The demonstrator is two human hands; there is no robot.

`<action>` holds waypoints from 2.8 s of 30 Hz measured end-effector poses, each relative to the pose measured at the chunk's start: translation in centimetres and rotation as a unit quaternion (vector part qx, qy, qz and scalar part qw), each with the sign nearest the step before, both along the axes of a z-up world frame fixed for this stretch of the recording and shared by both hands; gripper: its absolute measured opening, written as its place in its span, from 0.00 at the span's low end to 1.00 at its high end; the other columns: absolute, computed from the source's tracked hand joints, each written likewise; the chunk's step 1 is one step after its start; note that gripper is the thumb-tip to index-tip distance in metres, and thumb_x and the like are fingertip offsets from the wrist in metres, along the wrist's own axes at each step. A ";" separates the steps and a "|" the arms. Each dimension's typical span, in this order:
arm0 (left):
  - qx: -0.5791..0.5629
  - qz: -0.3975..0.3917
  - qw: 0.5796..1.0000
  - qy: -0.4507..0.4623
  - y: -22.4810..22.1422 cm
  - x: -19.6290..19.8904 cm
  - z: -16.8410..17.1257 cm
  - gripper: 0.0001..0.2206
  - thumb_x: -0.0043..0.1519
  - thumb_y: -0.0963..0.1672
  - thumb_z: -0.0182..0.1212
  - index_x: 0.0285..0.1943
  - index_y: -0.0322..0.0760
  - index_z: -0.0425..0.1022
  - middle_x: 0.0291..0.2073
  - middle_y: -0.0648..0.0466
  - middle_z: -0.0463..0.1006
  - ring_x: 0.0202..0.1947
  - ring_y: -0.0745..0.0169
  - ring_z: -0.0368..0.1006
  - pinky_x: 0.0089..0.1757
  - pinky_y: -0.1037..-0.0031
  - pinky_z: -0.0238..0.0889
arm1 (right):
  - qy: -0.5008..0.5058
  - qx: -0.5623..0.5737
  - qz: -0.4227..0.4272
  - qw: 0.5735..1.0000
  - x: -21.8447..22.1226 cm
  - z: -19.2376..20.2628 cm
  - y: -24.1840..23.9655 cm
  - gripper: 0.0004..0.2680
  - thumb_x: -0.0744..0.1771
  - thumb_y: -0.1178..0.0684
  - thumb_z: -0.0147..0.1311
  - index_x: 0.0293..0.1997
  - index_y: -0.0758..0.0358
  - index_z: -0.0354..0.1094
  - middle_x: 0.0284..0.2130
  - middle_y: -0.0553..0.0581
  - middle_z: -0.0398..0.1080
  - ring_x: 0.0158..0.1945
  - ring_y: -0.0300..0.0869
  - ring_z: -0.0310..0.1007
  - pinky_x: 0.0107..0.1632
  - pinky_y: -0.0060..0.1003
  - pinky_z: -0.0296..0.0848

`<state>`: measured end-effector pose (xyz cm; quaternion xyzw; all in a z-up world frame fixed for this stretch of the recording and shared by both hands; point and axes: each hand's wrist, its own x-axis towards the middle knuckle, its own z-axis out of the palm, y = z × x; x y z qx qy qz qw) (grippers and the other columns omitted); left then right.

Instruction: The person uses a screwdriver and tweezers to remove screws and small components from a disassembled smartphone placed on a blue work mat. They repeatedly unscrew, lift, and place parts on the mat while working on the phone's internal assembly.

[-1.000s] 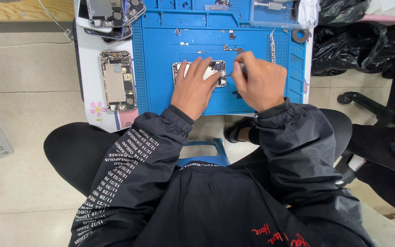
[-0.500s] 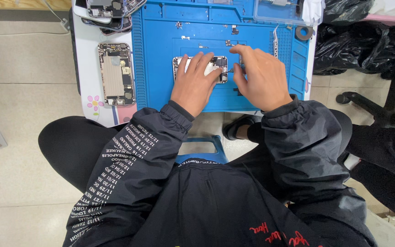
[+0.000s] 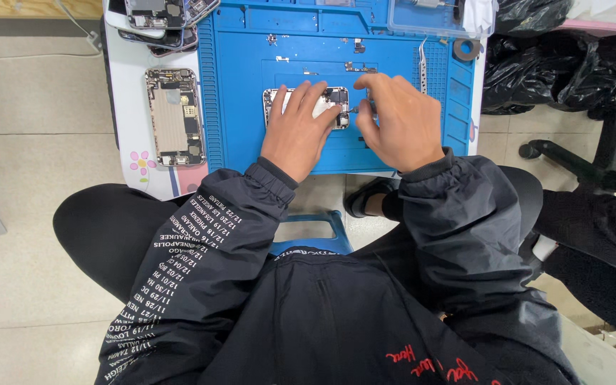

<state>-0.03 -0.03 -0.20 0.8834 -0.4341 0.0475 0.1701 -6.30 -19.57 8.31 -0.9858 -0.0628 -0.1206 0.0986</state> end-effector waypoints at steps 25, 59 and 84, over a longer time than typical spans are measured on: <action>0.013 -0.018 0.998 0.053 0.1 0.1 0.7 0.13 0.72 0.46 0.55 0.64 0.50 0.77 0.67 0.46 0.65 0.72 0.42 0.58 0.65 0.36 0.46 | 0.030 -0.015 -0.018 0.999 0.3 0.9 0.0 0.03 0.73 0.52 0.53 0.50 0.52 0.71 0.16 0.42 0.60 0.23 0.35 0.64 0.28 0.25 0.66; 0.009 -0.013 0.997 0.074 0.1 0.0 1.3 0.13 0.71 0.45 0.57 0.64 0.50 0.78 0.67 0.46 0.64 0.72 0.41 0.58 0.66 0.37 0.45 | 0.051 -0.024 0.000 0.998 0.9 1.4 -0.6 0.04 0.73 0.53 0.58 0.53 0.52 0.72 0.18 0.44 0.65 0.25 0.38 0.65 0.27 0.29 0.67; 0.003 -0.018 0.999 0.052 0.1 0.3 1.0 0.12 0.73 0.45 0.55 0.64 0.49 0.76 0.66 0.45 0.63 0.72 0.42 0.58 0.66 0.37 0.46 | 0.042 -0.011 0.035 0.998 1.3 -0.3 -1.9 0.05 0.71 0.55 0.60 0.52 0.53 0.74 0.18 0.45 0.66 0.24 0.39 0.68 0.28 0.30 0.69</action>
